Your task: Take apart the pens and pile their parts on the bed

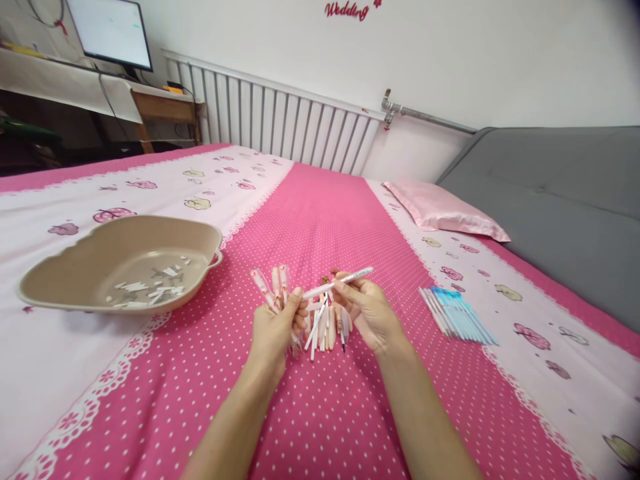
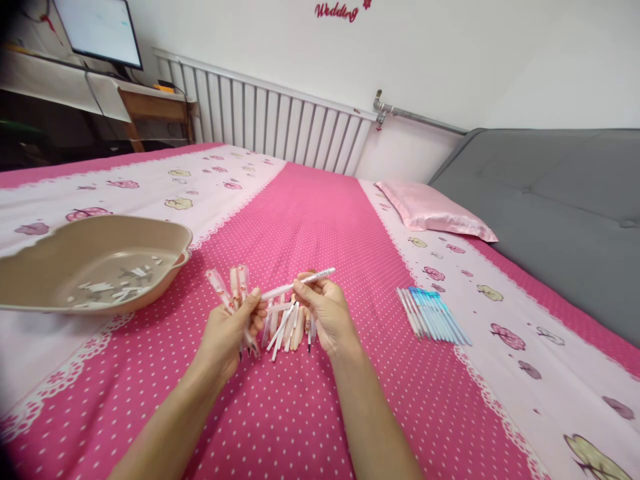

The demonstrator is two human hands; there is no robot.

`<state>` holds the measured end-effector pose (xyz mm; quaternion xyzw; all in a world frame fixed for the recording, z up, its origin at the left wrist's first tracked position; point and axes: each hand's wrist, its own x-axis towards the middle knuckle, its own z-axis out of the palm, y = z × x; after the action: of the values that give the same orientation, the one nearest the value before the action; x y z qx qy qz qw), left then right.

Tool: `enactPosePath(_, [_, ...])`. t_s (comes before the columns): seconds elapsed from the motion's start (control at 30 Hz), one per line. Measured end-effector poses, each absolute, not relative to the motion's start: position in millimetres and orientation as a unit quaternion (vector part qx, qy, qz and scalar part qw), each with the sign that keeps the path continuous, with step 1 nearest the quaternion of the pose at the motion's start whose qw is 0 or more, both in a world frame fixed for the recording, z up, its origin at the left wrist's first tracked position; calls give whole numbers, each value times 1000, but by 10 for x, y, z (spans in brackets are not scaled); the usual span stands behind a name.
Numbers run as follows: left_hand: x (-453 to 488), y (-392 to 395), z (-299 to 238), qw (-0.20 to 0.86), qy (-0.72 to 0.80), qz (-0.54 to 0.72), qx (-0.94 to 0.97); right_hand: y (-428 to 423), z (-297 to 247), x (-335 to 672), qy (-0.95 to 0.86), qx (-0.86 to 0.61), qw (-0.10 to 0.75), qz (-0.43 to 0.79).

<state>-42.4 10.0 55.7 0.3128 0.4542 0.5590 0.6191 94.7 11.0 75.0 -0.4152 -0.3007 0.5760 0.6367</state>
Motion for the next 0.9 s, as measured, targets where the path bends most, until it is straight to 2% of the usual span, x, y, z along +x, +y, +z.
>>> enactPosePath(0.3, [-434, 79, 577, 613, 463, 564, 303, 80, 800, 957, -305, -383, 619, 614])
enactPosePath(0.43, [-431, 65, 579, 611, 450, 563, 327, 83, 780, 929, -300, -412, 599, 618])
enactPosePath(0.7, [-417, 32, 613, 624, 437, 534, 367, 135, 769, 972, -280, -411, 650, 575])
enactPosePath(0.9, [-392, 30, 620, 596, 473, 544, 354, 112, 792, 942, -287, -396, 656, 575])
